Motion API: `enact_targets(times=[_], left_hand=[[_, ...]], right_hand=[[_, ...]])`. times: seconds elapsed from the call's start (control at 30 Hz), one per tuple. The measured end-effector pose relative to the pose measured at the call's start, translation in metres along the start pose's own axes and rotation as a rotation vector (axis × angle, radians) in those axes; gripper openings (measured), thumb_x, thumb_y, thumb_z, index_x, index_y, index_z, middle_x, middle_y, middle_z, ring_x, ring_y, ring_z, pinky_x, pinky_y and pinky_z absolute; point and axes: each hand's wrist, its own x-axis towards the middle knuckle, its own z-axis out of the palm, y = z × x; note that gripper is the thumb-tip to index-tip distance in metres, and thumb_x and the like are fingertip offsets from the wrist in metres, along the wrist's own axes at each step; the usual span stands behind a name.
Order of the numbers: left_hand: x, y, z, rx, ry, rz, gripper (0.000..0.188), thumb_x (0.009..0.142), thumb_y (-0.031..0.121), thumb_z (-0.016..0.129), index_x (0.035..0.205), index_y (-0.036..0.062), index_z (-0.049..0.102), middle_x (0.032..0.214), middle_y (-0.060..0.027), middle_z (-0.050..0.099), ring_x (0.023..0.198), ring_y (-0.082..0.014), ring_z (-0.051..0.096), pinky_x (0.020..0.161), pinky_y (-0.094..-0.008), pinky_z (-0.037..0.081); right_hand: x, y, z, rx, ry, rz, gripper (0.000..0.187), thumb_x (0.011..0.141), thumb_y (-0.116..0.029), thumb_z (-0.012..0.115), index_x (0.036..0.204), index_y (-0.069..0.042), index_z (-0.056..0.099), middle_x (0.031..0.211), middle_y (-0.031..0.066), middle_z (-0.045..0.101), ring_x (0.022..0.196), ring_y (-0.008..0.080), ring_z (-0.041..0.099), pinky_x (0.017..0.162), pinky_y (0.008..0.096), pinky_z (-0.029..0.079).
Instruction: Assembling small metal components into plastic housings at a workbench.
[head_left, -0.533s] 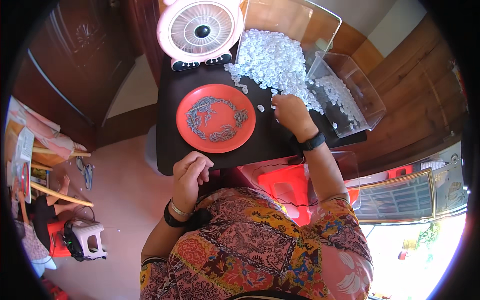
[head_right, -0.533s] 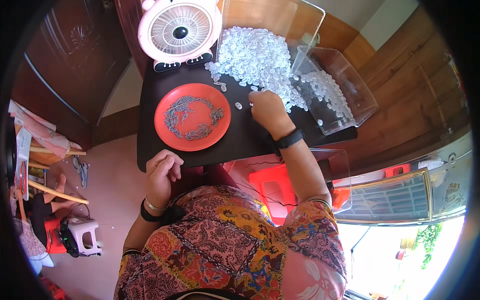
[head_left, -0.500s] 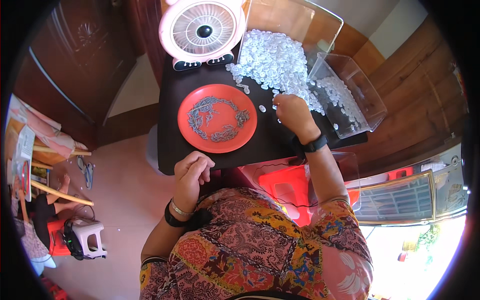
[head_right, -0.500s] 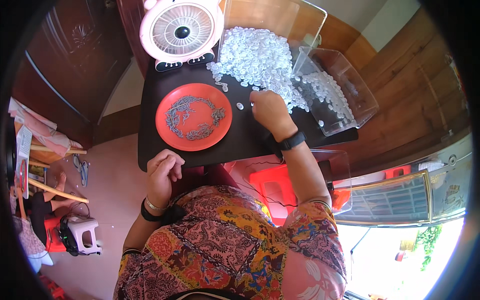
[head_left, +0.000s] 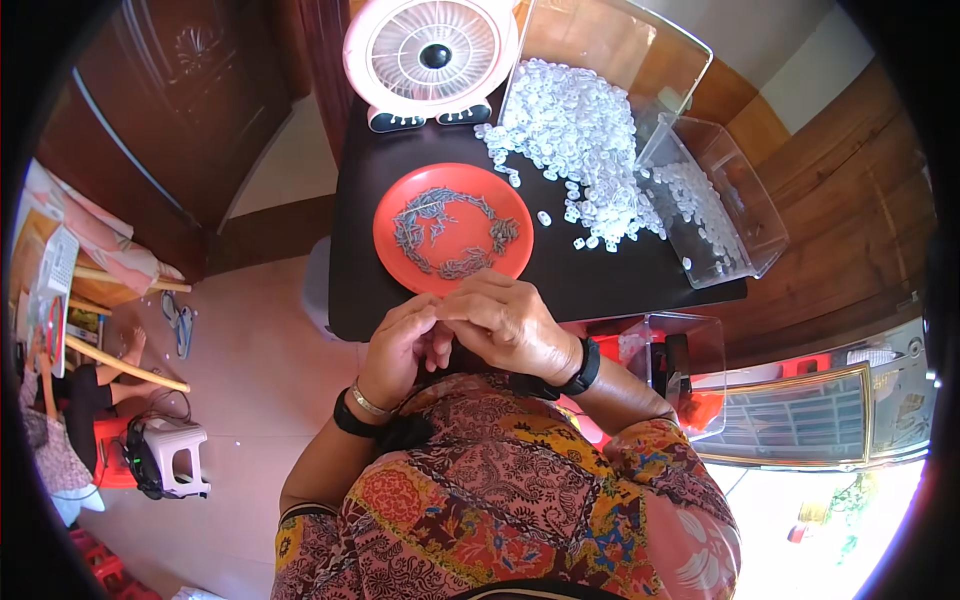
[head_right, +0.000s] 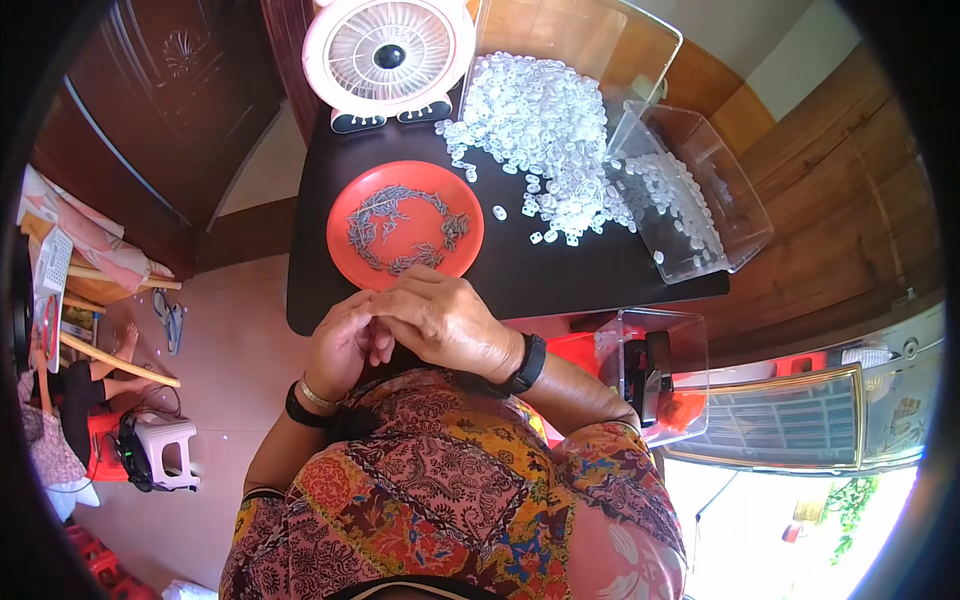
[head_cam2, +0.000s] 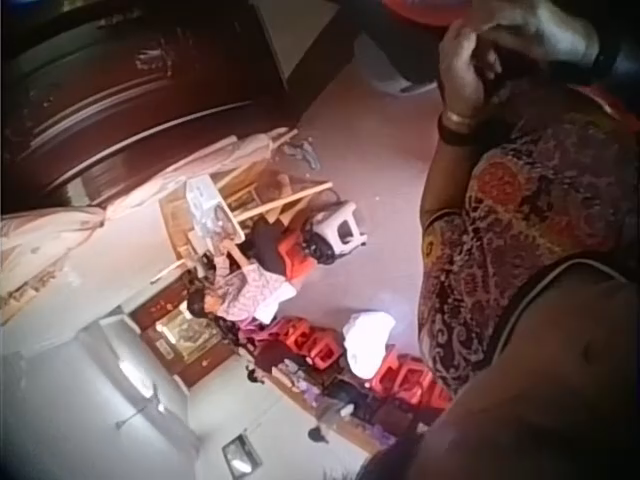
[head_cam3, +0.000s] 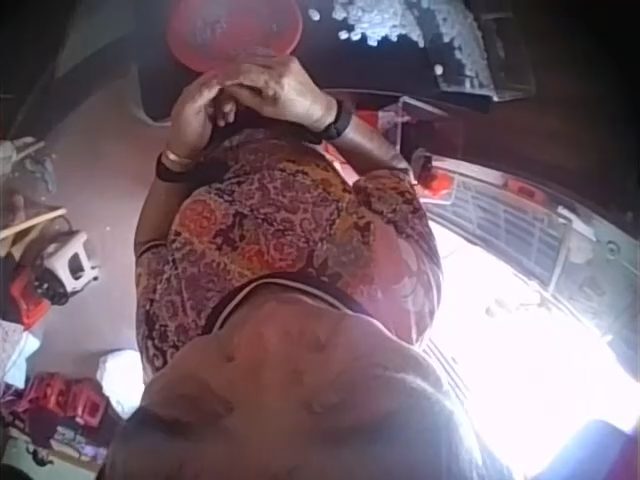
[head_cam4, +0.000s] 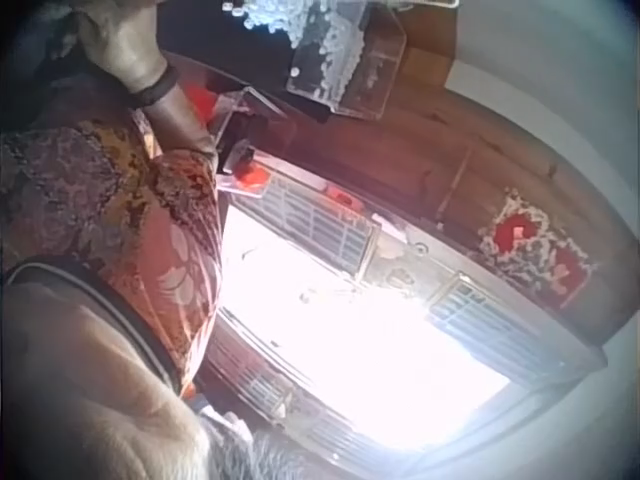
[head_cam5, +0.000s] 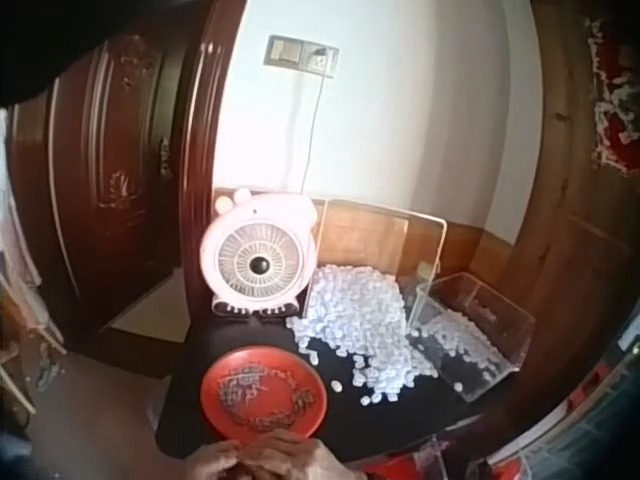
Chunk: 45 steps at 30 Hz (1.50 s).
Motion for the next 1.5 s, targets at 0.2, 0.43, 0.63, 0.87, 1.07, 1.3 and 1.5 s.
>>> enact_targets(times=[0.2,0.43,0.63,0.87,1.07,1.3,1.5], left_hand=[[0.002,0.002,-0.003,-0.017,0.040,0.015,0.019,0.092,0.022,0.047,0.080,0.0078,0.049,0.062,0.0010,0.045,0.052,-0.0097,0.048,0.045,-0.0209,0.033],[0.004,0.006,-0.013,0.053,0.181,0.108,0.021,0.092,0.024,0.050,0.077,0.0095,0.048,0.058,0.0014,0.041,0.047,-0.0099,0.045,0.043,-0.0214,0.032],[0.007,0.003,-0.018,-0.022,0.201,0.097,0.018,0.090,0.021,0.052,0.080,0.0064,0.052,0.058,-0.0006,0.046,0.047,-0.0120,0.047,0.043,-0.0218,0.035],[0.006,0.004,-0.018,-0.035,0.213,0.101,0.018,0.091,0.020,0.051,0.081,0.0050,0.053,0.058,-0.0012,0.047,0.048,-0.0121,0.048,0.043,-0.0219,0.035],[0.006,0.004,-0.018,-0.077,0.215,0.104,0.017,0.090,0.018,0.053,0.079,0.0052,0.054,0.058,-0.0004,0.049,0.047,-0.0101,0.049,0.042,-0.0206,0.035],[0.007,0.002,-0.021,-0.087,0.203,0.101,0.017,0.090,0.018,0.053,0.079,0.0056,0.054,0.059,-0.0006,0.050,0.046,-0.0099,0.049,0.042,-0.0204,0.034],[0.007,0.002,-0.020,-0.076,0.206,0.101,0.017,0.090,0.018,0.053,0.079,0.0061,0.055,0.059,0.0001,0.051,0.046,-0.0092,0.049,0.041,-0.0197,0.034]], right_hand=[[0.007,-0.005,-0.003,-0.002,-0.009,0.092,0.016,0.073,-0.005,0.071,0.089,-0.007,0.067,0.085,0.0067,0.065,0.079,0.0254,0.064,0.067,0.0344,0.053],[0.036,0.033,-0.017,-0.246,-0.241,0.054,0.010,0.080,-0.016,0.062,0.085,-0.008,0.065,0.078,0.0099,0.060,0.075,0.0302,0.061,0.062,0.0404,0.049],[0.061,0.080,-0.002,-0.424,-0.479,-0.022,0.016,0.082,-0.021,0.061,0.089,-0.007,0.065,0.081,0.0101,0.060,0.078,0.0301,0.061,0.068,0.0413,0.049],[0.073,0.078,0.015,-0.697,-0.622,-0.141,0.015,0.083,-0.019,0.057,0.086,-0.006,0.064,0.084,0.0105,0.063,0.078,0.0267,0.064,0.066,0.0382,0.051],[0.073,0.080,0.017,-0.636,-0.595,-0.123,0.014,0.083,-0.015,0.054,0.086,-0.007,0.064,0.085,0.0114,0.064,0.078,0.0281,0.064,0.066,0.0388,0.051],[0.066,0.076,-0.007,-0.534,-0.695,0.034,0.012,0.080,-0.015,0.057,0.087,-0.009,0.065,0.086,0.0131,0.063,0.079,0.0332,0.062,0.068,0.0439,0.048],[0.077,0.077,-0.021,-0.437,-0.845,0.134,0.011,0.079,-0.015,0.057,0.083,-0.009,0.065,0.082,0.0127,0.063,0.079,0.0340,0.061,0.069,0.0446,0.047]])
